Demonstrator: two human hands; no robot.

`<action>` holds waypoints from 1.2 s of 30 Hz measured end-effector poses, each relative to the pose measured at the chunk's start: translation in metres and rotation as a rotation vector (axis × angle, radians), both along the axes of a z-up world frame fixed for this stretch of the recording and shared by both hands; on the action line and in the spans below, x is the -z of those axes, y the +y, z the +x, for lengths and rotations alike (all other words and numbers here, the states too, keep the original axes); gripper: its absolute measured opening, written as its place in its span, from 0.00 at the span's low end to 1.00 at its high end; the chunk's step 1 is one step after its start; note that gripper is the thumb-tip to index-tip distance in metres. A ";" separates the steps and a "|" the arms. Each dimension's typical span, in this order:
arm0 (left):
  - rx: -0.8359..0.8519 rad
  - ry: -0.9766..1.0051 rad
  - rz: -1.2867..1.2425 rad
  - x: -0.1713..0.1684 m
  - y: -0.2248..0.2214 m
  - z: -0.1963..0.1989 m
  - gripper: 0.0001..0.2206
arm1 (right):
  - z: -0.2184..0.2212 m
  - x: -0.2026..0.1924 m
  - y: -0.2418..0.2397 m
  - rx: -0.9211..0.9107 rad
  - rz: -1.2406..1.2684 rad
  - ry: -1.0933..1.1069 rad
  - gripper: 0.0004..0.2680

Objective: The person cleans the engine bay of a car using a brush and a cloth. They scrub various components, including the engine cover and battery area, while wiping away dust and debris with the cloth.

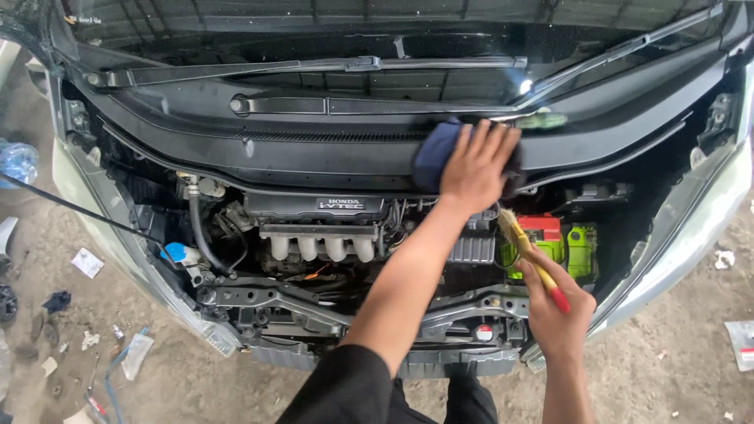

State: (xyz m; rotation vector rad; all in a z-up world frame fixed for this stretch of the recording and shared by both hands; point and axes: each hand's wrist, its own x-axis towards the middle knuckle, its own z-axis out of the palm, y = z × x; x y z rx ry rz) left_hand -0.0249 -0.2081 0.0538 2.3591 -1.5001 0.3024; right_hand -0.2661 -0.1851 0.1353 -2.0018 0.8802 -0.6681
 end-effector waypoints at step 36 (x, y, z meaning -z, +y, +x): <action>-0.334 0.223 -0.454 0.047 0.026 -0.077 0.10 | -0.029 -0.013 -0.009 0.121 0.428 -0.146 0.10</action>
